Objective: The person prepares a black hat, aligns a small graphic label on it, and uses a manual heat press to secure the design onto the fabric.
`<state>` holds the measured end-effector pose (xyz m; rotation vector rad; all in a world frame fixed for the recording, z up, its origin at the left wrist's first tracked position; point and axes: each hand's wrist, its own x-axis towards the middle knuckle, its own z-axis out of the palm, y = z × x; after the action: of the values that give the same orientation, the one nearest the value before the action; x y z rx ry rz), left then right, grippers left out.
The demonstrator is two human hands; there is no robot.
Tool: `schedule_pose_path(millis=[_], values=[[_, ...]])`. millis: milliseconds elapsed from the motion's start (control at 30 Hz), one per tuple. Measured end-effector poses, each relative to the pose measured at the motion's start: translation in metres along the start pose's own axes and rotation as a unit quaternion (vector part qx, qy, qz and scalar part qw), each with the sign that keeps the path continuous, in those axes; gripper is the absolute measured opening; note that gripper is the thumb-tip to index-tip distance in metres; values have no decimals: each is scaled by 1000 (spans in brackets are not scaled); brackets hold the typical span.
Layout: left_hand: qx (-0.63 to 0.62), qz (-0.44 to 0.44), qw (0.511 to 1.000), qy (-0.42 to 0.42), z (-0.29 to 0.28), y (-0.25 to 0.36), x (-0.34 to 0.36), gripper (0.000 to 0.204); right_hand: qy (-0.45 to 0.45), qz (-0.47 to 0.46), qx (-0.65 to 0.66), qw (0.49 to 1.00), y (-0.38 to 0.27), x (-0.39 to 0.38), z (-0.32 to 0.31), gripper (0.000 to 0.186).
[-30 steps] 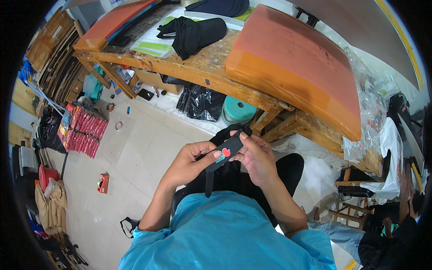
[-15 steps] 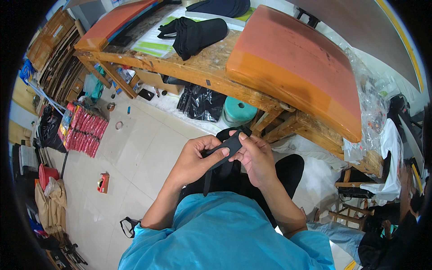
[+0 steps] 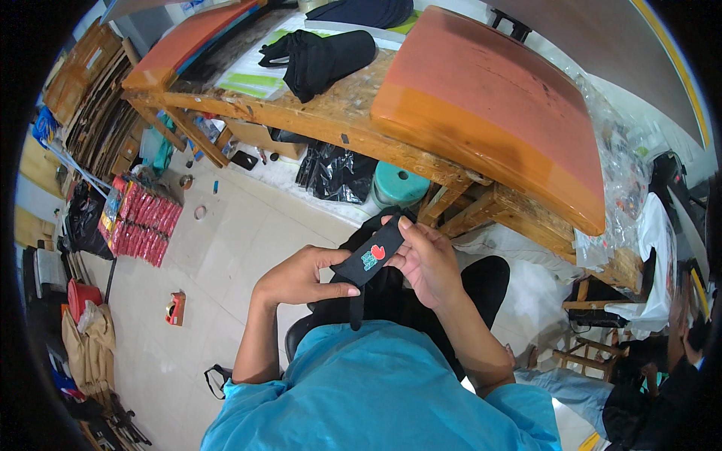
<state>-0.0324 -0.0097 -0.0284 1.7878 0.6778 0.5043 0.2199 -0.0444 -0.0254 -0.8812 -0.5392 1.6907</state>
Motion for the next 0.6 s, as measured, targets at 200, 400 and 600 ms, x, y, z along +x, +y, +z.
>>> schedule_pose_path(millis=[200,400,600], values=[[4,-51,999,14,-1,4,-1,20,-50,13,1,999,4,8,-20,39],[-59,-114,991,40,4,-8,0,15,-87,42,-142,985,24,-4,-29,44],[-74,-82,981,159,19,-5,9,25,-153,43,-202,966,56,-14,-34,41]])
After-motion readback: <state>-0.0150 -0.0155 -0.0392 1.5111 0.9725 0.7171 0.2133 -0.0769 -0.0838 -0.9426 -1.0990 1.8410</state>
